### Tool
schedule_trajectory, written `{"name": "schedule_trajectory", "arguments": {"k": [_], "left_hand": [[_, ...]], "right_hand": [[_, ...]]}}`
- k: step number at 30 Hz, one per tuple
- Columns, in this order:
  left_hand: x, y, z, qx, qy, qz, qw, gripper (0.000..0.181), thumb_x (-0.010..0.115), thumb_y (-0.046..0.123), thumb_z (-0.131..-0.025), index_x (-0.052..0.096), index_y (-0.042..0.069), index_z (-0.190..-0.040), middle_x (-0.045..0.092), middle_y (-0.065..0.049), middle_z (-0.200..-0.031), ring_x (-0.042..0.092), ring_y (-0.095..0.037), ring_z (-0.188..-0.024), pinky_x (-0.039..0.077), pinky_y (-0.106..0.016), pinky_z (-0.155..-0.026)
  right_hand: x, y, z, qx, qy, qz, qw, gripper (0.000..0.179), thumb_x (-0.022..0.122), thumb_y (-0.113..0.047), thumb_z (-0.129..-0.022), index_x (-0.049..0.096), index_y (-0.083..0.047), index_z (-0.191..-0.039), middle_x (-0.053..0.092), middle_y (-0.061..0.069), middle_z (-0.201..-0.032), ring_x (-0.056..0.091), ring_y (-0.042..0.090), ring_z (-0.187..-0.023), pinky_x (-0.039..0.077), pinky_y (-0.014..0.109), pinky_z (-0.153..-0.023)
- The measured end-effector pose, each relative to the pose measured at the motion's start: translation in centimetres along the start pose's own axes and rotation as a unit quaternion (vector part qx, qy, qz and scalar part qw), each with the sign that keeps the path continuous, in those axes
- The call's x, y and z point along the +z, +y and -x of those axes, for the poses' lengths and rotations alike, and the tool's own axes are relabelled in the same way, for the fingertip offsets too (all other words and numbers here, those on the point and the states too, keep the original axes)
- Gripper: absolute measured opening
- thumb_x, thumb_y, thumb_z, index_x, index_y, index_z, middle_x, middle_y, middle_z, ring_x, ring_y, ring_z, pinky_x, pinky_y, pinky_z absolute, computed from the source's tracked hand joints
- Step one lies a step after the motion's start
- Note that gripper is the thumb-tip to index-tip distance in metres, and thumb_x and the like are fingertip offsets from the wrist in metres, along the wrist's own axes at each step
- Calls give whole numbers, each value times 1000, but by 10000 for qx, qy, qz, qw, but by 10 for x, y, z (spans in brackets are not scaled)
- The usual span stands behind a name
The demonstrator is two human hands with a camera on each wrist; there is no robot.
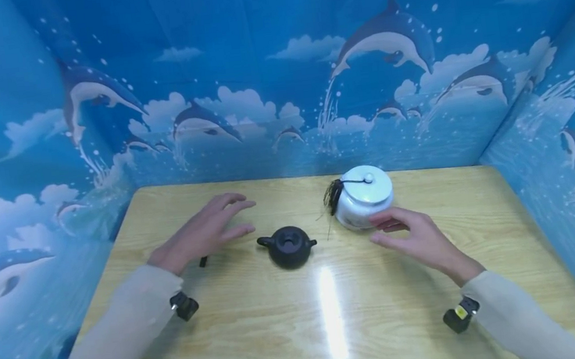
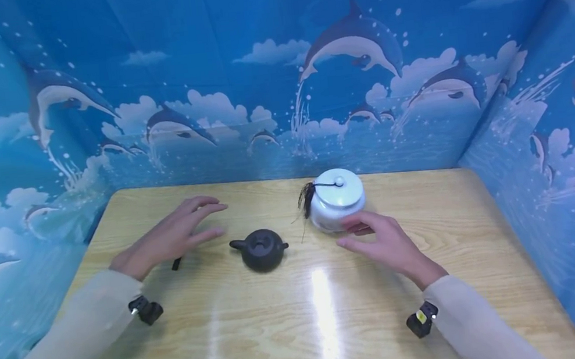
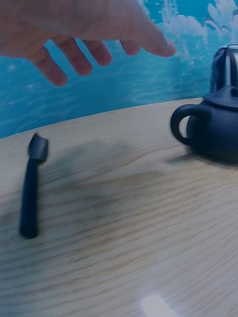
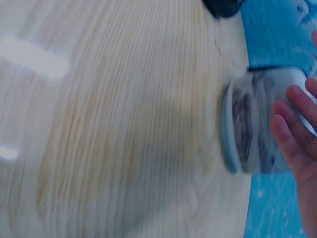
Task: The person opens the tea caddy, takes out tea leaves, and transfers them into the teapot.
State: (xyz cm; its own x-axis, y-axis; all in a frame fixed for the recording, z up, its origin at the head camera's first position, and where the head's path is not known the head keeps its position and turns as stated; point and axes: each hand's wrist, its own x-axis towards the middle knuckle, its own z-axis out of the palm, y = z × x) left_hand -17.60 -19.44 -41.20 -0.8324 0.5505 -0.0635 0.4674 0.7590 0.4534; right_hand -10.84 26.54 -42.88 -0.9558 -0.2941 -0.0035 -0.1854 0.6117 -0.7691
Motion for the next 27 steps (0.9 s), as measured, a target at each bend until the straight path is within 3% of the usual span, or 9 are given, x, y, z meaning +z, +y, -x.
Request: {"name": "schedule_trajectory", "arguments": {"k": [5, 11, 15, 21, 27], "left_hand": [[2, 14, -8, 320, 92, -131, 9994, 59, 70, 47, -107, 57, 23, -158, 56, -9, -159, 51, -31, -150, 44, -57, -124], [7, 28, -17, 654, 68, -298, 9974, 49, 73, 41, -106, 66, 19, -149, 68, -5, -143, 61, -26, -137, 51, -51, -118], [11, 35, -23, 827, -100, -436, 9956, 47, 72, 41, -106, 68, 15, -146, 71, -7, -136, 66, -26, -130, 56, -50, -112], [19, 43, -29, 1009, -304, -544, 9929, 46, 71, 42, -107, 70, 14, -143, 73, -8, -131, 68, -25, -123, 59, -47, -106], [28, 48, -31, 1209, -238, -599, 9906, 41, 74, 39, -105, 72, 15, -138, 74, -5, -128, 69, -22, -121, 60, -45, -105]], "right_hand": [[13, -14, -7, -90, -284, -381, 9988, 52, 84, -32, -98, 68, -10, -142, 72, 11, -141, 71, 38, -126, 57, 61, -108], [31, -22, -18, -370, -550, -763, 9949, 62, 86, -26, -97, 61, -3, -149, 66, 19, -150, 67, 42, -134, 56, 52, -112], [42, -27, -25, -408, -702, -987, 9918, 68, 87, -24, -95, 57, -1, -152, 60, 24, -154, 65, 46, -136, 56, 51, -113], [55, -33, -33, -290, -870, -963, 9911, 75, 89, -30, -93, 55, -9, -156, 57, 24, -156, 65, 46, -135, 55, 56, -113], [68, -35, -42, -230, -917, -946, 9910, 72, 90, -30, -92, 58, -11, -154, 59, 19, -153, 67, 42, -134, 57, 51, -112]]}}
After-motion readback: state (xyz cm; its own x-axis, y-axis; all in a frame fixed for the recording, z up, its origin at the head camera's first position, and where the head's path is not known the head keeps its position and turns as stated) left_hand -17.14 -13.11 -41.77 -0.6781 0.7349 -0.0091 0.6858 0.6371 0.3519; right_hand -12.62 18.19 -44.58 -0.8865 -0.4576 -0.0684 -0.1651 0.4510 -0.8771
